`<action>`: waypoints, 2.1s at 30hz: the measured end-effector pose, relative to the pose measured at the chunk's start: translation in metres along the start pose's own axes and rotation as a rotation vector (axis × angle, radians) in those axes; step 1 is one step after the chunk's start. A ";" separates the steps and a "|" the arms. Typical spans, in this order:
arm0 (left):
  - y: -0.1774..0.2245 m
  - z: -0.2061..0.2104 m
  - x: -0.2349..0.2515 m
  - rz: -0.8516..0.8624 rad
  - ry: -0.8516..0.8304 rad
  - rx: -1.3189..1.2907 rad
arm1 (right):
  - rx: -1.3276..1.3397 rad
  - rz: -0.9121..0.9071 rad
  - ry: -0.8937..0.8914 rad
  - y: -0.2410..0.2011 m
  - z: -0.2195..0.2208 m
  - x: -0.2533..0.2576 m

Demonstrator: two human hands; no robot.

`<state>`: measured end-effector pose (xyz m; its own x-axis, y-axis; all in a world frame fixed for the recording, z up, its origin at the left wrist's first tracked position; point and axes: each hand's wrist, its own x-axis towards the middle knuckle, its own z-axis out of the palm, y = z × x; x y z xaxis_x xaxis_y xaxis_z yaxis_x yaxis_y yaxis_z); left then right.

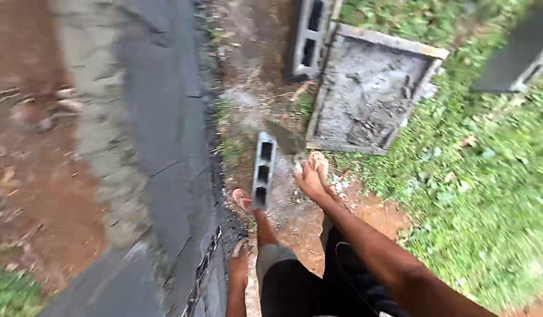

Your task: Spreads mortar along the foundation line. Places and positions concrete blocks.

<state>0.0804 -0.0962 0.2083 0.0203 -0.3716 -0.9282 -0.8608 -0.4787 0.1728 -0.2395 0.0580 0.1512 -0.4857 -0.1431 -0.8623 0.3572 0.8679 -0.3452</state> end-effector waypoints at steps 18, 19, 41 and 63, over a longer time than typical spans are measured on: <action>0.009 0.166 0.049 -0.153 -0.061 0.213 | -0.342 0.059 0.293 0.160 -0.204 0.341; 0.013 0.168 0.051 -0.138 -0.049 0.201 | -0.368 0.045 0.240 0.166 -0.191 0.332; -0.039 0.147 0.062 -0.151 -0.060 0.153 | -0.094 0.315 0.332 0.284 -0.169 0.266; -0.016 0.102 -0.008 0.019 -0.107 -0.085 | -0.369 -0.290 -0.230 0.055 -0.133 0.054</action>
<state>0.0427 -0.0047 0.1792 -0.0535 -0.2965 -0.9535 -0.8144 -0.5396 0.2135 -0.3519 0.1612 0.1348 -0.3205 -0.4673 -0.8240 -0.0911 0.8810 -0.4642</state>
